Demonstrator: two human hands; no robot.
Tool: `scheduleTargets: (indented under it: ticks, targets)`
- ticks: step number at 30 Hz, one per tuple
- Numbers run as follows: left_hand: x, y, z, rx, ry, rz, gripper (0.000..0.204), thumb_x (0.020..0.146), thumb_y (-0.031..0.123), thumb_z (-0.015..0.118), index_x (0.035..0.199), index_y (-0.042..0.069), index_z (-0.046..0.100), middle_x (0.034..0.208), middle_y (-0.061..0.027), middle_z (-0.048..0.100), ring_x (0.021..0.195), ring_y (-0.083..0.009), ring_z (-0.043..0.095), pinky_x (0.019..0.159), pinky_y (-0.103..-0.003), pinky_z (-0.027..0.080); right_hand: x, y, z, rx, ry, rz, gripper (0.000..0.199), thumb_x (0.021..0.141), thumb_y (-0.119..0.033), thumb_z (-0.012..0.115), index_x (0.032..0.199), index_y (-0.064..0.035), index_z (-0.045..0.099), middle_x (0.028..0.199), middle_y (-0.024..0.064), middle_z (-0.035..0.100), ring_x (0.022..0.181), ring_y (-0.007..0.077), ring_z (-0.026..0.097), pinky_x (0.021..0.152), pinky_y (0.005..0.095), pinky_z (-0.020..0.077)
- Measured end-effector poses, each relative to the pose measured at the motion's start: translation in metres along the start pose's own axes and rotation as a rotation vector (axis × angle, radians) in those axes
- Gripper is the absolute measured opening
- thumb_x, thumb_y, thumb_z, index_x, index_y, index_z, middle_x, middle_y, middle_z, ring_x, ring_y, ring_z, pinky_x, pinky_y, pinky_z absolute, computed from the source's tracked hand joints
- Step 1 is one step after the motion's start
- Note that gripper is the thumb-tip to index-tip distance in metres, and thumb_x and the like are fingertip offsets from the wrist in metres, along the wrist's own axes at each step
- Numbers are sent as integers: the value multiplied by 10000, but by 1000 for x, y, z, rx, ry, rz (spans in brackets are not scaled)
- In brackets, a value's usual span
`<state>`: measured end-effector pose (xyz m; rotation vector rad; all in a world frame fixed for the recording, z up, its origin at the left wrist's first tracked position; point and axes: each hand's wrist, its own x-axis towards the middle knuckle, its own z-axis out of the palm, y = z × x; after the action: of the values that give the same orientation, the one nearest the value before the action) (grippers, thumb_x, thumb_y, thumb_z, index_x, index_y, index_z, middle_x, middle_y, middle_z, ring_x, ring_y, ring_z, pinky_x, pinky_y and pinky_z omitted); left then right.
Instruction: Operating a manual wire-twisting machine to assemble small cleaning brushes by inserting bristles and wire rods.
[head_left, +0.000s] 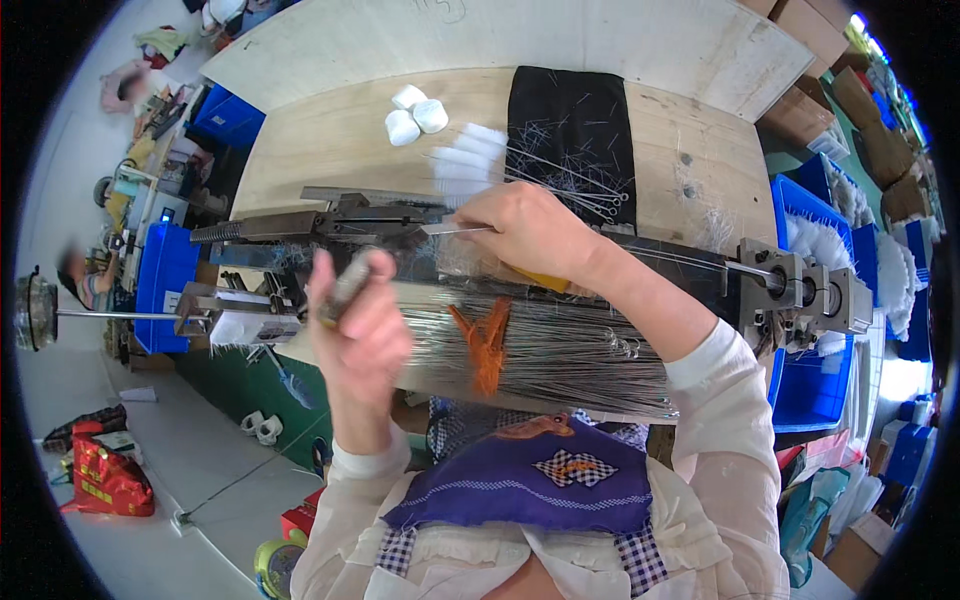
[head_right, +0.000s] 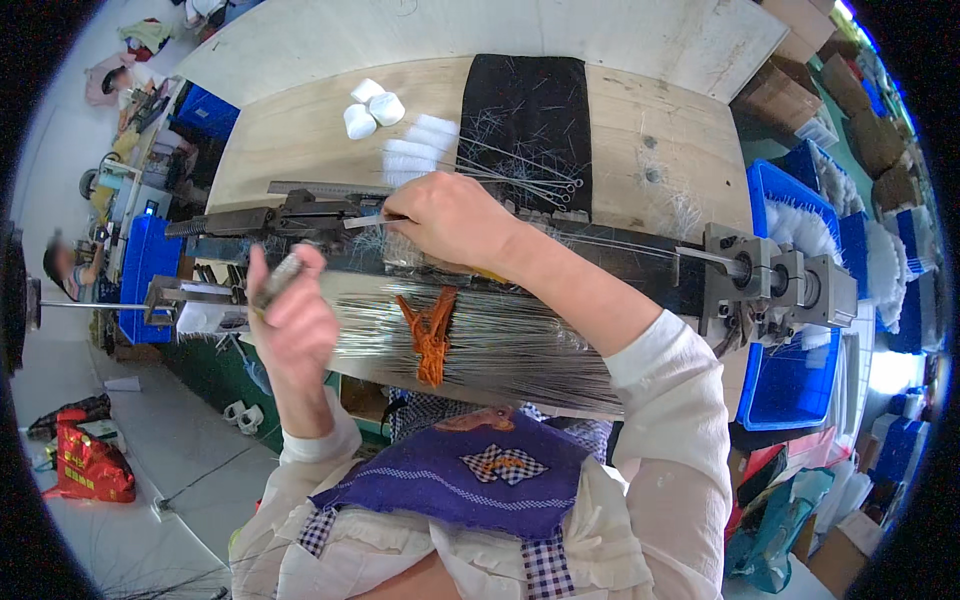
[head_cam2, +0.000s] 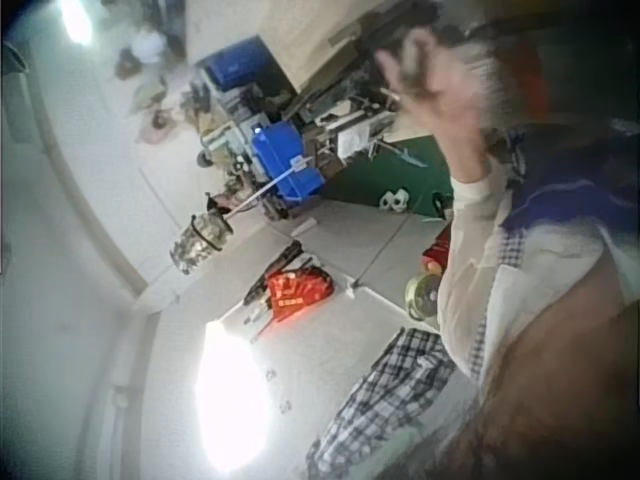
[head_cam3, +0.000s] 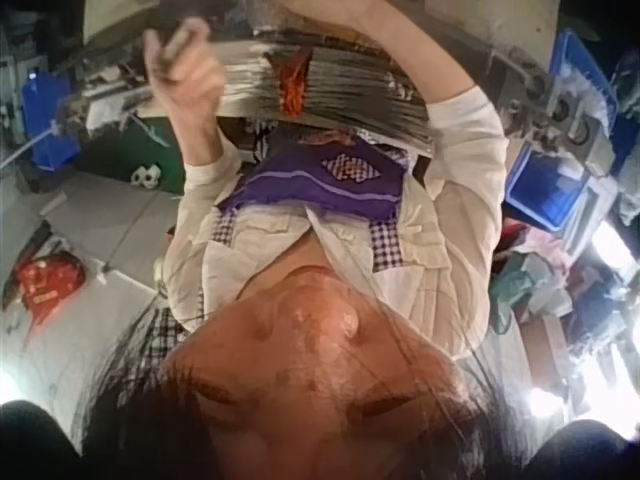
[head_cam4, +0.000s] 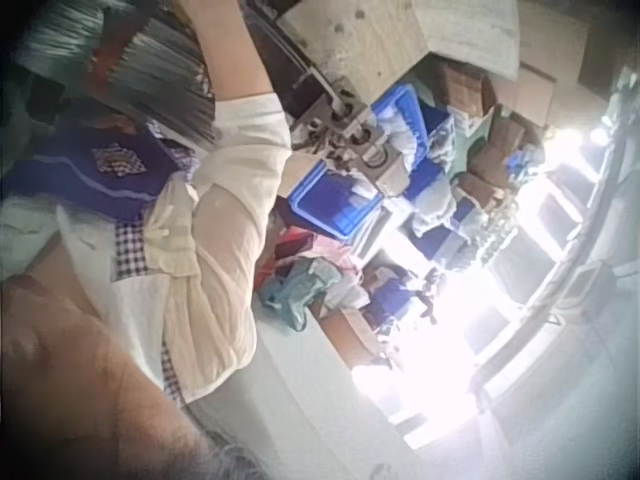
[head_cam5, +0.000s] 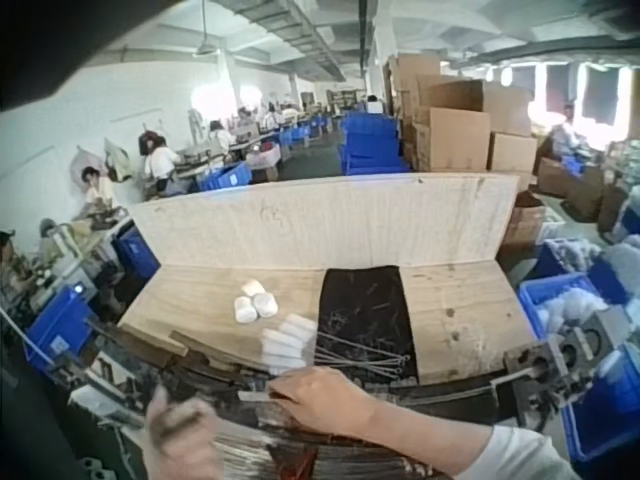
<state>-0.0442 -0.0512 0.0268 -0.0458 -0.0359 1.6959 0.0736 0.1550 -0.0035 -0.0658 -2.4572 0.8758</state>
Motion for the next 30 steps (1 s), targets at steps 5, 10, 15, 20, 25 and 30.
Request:
scheduleTargets:
  ticks: [5,10,15,20,25,30]
  targets:
    - [0,-25,-77,1603,493,338,187,949,181,558,1067,42,515,643,21,469,466,-58,432,421,-228,362,14,-8,5,6,-37,-9,181,803,-162,670,897,-8,681,843,140,676,802,320,649,738,387,525]
    - [-15,-9,-55,1633,622,15,97,927,127,581,904,33,578,606,29,492,456,-42,420,427,-231,365,-4,-43,-10,-455,52,-64,188,754,-131,638,925,-60,667,805,79,600,736,244,657,643,329,549]
    - [-80,83,-105,1190,1042,571,579,989,553,351,916,51,630,567,8,513,394,-67,395,371,-212,249,-83,-47,10,-518,-59,112,272,792,-92,604,1063,-67,619,942,101,568,577,201,613,472,314,523]
    - [-68,119,-104,1111,974,595,400,984,395,516,1001,15,638,595,23,491,393,-54,328,358,-223,205,-70,30,10,-701,-239,492,130,831,-100,546,950,-48,560,920,108,592,667,254,653,535,364,550]
    - [-81,120,-125,1096,880,740,256,1001,324,506,981,82,588,610,33,437,397,-57,318,354,-227,202,-64,-44,-17,-520,-112,58,104,812,-97,573,892,-52,525,855,115,570,649,241,639,501,347,524]
    - [-75,96,-123,1102,691,836,235,1016,301,479,986,77,543,622,45,414,432,-40,324,384,-204,228,-77,-28,-88,-673,-3,385,142,827,-99,611,920,-92,503,787,110,607,681,325,638,550,431,501]
